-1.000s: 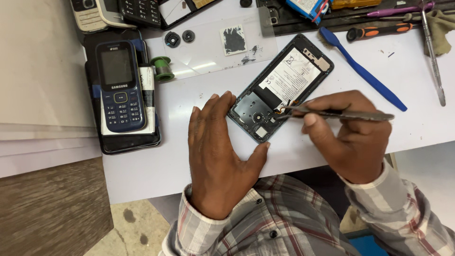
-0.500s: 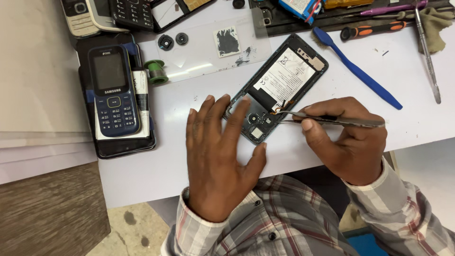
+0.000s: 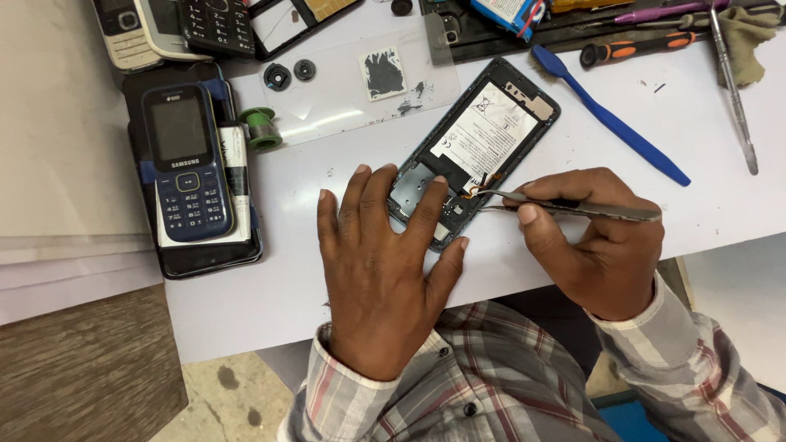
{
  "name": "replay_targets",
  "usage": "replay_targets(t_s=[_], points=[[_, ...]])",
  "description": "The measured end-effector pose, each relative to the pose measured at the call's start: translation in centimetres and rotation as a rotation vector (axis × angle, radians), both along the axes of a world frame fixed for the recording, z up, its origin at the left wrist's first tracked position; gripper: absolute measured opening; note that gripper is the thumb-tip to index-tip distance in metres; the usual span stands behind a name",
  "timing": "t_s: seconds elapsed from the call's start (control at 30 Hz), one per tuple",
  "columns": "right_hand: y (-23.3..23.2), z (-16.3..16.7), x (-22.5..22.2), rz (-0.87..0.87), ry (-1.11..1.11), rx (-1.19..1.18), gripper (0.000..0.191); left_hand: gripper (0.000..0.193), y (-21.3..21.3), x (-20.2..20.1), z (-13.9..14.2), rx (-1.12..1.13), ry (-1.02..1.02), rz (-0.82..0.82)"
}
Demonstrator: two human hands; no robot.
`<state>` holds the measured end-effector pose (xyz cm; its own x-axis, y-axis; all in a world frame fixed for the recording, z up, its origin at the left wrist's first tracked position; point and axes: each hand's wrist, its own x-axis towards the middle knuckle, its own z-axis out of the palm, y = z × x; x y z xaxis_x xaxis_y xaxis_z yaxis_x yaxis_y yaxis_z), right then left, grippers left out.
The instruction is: The person applies adhesive from a blue glue tube along the edges of a disassembled smartphone back cover, then uses tweezers to position small components inside the phone body. They press the transparent back cover onto the phone and press along its edges to secure it.
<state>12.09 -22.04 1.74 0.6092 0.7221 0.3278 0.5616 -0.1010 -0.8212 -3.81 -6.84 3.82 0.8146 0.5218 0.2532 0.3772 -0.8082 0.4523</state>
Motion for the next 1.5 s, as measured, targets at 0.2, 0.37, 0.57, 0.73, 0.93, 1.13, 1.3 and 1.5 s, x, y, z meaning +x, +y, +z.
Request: replay_targets(t_s=[0.2,0.37,0.57,0.73,0.93,1.13,1.3,1.5], points=[[0.0,0.3,-0.1,-0.026,0.018,-0.026,0.017,0.055,-0.1,-0.1,-0.1,0.023,0.005,0.004],[0.0,0.4,0.0,-0.053,-0.006,-0.050,0.015,0.066,0.1,0.1,0.1,0.040,-0.017,0.008],[0.1,-0.1,0.2,0.007,0.158,0.101,0.015,0.101,1.4,1.3,0.5,-0.076,-0.042,0.009],[-0.1,-0.3,0.3,-0.016,0.239,0.194,0.018,0.087,1.7,3.1,0.3,-0.028,-0.107,-0.074],[-0.2,-0.4,0.5,-0.046,0.272,0.229,0.021,0.065,2.0,2.7,0.3,-0.092,-0.144,-0.070],[-0.1,-0.3,0.7,-0.016,0.301,0.255,0.025,0.079,2.3,3.1,0.9,-0.075,-0.169,-0.159],[-0.1,-0.3,0.6,-0.015,0.313,0.263,0.027,0.069,3.1,3.9,1.4,-0.080,-0.086,-0.191],[0.1,-0.5,0.9,-0.005,0.324,0.255,0.036,0.059,3.4,3.6,1.7,-0.072,-0.089,-0.196]])
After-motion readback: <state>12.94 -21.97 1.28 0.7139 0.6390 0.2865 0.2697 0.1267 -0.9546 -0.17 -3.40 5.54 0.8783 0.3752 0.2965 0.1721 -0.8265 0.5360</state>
